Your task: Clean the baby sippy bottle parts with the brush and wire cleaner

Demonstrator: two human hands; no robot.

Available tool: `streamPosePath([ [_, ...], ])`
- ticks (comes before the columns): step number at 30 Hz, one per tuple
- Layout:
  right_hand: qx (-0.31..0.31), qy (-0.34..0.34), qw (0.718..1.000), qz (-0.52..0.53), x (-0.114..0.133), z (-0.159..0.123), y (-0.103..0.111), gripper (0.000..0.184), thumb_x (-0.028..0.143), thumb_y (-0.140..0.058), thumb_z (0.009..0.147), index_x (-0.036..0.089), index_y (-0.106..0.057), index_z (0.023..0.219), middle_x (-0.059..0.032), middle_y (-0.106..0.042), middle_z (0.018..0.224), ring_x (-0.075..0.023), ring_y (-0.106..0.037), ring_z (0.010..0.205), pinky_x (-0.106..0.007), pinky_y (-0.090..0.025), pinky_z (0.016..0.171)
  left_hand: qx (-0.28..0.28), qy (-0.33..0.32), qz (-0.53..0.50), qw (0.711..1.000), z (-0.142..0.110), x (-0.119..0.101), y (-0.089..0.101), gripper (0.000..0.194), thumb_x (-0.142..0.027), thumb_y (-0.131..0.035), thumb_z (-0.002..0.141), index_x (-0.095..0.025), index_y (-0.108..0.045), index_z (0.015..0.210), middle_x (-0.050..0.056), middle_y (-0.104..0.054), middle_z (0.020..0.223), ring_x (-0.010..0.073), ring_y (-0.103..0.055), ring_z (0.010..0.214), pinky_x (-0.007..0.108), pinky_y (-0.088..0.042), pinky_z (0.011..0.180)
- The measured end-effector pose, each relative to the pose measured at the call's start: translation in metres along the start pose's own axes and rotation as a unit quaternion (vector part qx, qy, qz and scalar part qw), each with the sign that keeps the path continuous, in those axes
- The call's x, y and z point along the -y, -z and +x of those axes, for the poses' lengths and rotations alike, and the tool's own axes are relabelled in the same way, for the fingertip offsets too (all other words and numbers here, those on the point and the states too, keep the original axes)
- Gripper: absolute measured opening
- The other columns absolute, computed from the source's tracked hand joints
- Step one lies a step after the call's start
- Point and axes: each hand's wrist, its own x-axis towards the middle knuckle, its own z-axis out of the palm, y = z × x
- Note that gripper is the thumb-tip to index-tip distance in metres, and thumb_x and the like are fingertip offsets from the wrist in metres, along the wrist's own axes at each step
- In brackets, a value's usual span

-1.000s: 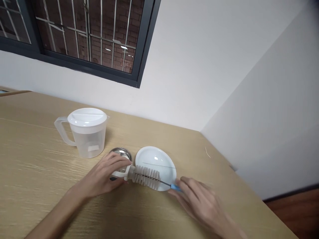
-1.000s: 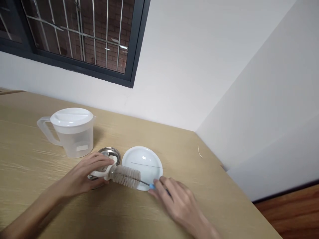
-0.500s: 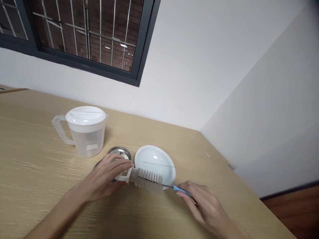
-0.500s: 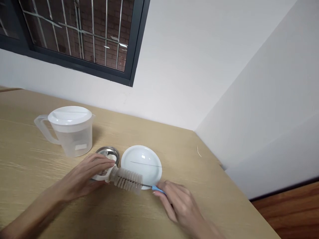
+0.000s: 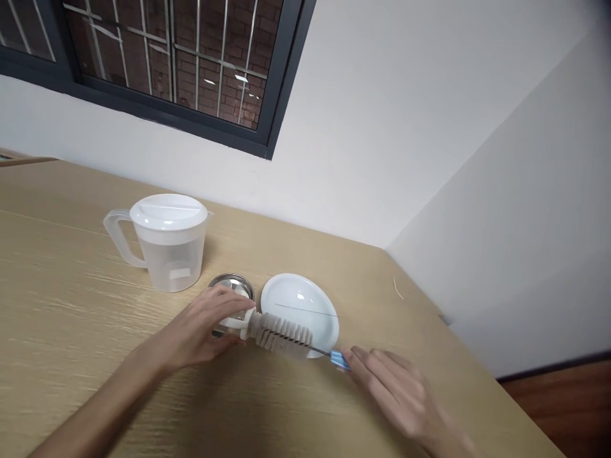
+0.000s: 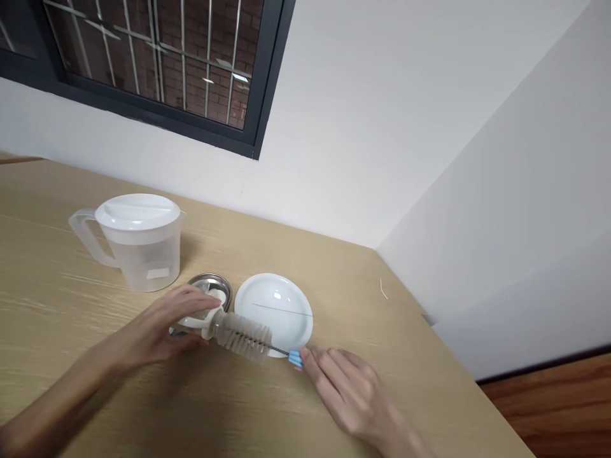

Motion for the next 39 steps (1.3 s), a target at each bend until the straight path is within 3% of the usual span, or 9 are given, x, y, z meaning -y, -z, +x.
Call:
streamPosePath([
  [6,0.150,-0.287,0.919,0.223,0.012,0.014,0.000,0.024,0.023,-0.043,0.105,0.021,-0.062,0.090,0.0040,-0.064,0.067,-0.0085,-0.060,0.054,-0.018,-0.047,0.050,0.001,-0.041,0.034,0.999,0.003,0.000,-0.003,0.056,-0.012,-0.065,0.088,-0.030,-0.049,0.140,0.006,-0.066,0.130,0.0233,-0.057,0.119,0.043,-0.045,0.106],
  [8,0.110,-0.259,0.945,0.165,0.013,0.011,-0.001,0.017,0.026,-0.048,0.103,0.019,-0.062,0.098,0.0002,-0.069,0.075,-0.0110,-0.063,0.059,-0.021,-0.050,0.054,0.002,-0.029,0.030,0.999,0.003,-0.001,-0.002,0.055,-0.013,-0.065,0.089,-0.029,-0.050,0.139,0.006,-0.066,0.130,0.0234,-0.057,0.119,0.041,-0.047,0.104],
  [11,0.001,-0.080,0.997,0.002,0.011,0.002,0.001,0.015,0.017,-0.055,0.097,0.012,-0.063,0.109,-0.0100,-0.074,0.087,-0.0187,-0.068,0.069,-0.030,-0.053,0.061,0.015,0.002,0.015,1.000,0.002,-0.001,-0.002,0.051,-0.018,-0.066,0.089,-0.029,-0.053,0.137,0.006,-0.066,0.127,0.0234,-0.058,0.117,0.038,-0.050,0.098],
  [14,-0.010,0.059,0.996,-0.069,0.009,-0.006,0.005,0.026,0.004,-0.043,0.095,0.010,-0.066,0.103,-0.0133,-0.076,0.086,-0.0209,-0.069,0.070,-0.033,-0.051,0.062,0.033,0.020,-0.003,0.999,0.000,0.001,-0.004,0.051,-0.019,-0.068,0.087,-0.029,-0.055,0.135,0.006,-0.065,0.127,0.0237,-0.058,0.118,0.038,-0.051,0.099],
  [19,-0.009,-0.106,0.992,0.069,0.014,-0.006,0.002,0.016,0.010,-0.053,0.097,0.013,-0.064,0.109,-0.0059,-0.074,0.082,-0.0136,-0.068,0.067,-0.025,-0.052,0.062,0.028,0.007,-0.001,1.000,0.000,-0.001,-0.012,0.051,-0.016,-0.065,0.089,-0.028,-0.053,0.137,0.008,-0.065,0.128,0.0243,-0.058,0.119,0.040,-0.049,0.101],
  [23,0.090,-0.297,0.925,0.220,0.020,0.000,-0.003,0.014,0.023,-0.050,0.102,0.020,-0.062,0.096,0.0008,-0.069,0.075,-0.0100,-0.063,0.058,-0.019,-0.050,0.052,0.003,-0.038,0.023,0.999,0.002,-0.003,-0.014,0.051,-0.013,-0.061,0.091,-0.029,-0.050,0.139,0.007,-0.066,0.127,0.0240,-0.057,0.119,0.043,-0.047,0.104],
  [28,0.033,-0.114,0.993,0.014,0.017,-0.003,-0.006,0.019,0.016,-0.051,0.098,0.013,-0.064,0.111,-0.0081,-0.074,0.087,-0.0171,-0.068,0.069,-0.029,-0.053,0.061,0.026,0.005,0.030,0.999,0.001,0.000,-0.010,0.050,-0.017,-0.066,0.088,-0.027,-0.054,0.136,0.008,-0.066,0.126,0.0252,-0.059,0.117,0.042,-0.050,0.101],
  [32,-0.004,0.041,0.995,-0.092,0.011,-0.009,-0.003,0.029,0.002,-0.041,0.094,0.010,-0.068,0.101,-0.0140,-0.076,0.090,-0.0208,-0.067,0.072,-0.034,-0.051,0.064,0.044,0.033,0.009,0.998,-0.002,0.003,-0.008,0.053,-0.018,-0.070,0.084,-0.026,-0.056,0.134,0.008,-0.065,0.128,0.0247,-0.060,0.119,0.039,-0.052,0.101],
  [39,-0.010,-0.070,0.997,0.042,0.012,-0.013,-0.002,0.025,0.005,-0.056,0.094,0.009,-0.064,0.117,-0.0107,-0.075,0.092,-0.0170,-0.069,0.077,-0.029,-0.053,0.067,0.036,0.017,0.022,0.999,-0.001,-0.001,-0.009,0.051,-0.020,-0.067,0.088,-0.027,-0.054,0.136,0.009,-0.064,0.127,0.0255,-0.058,0.119,0.041,-0.051,0.101],
])
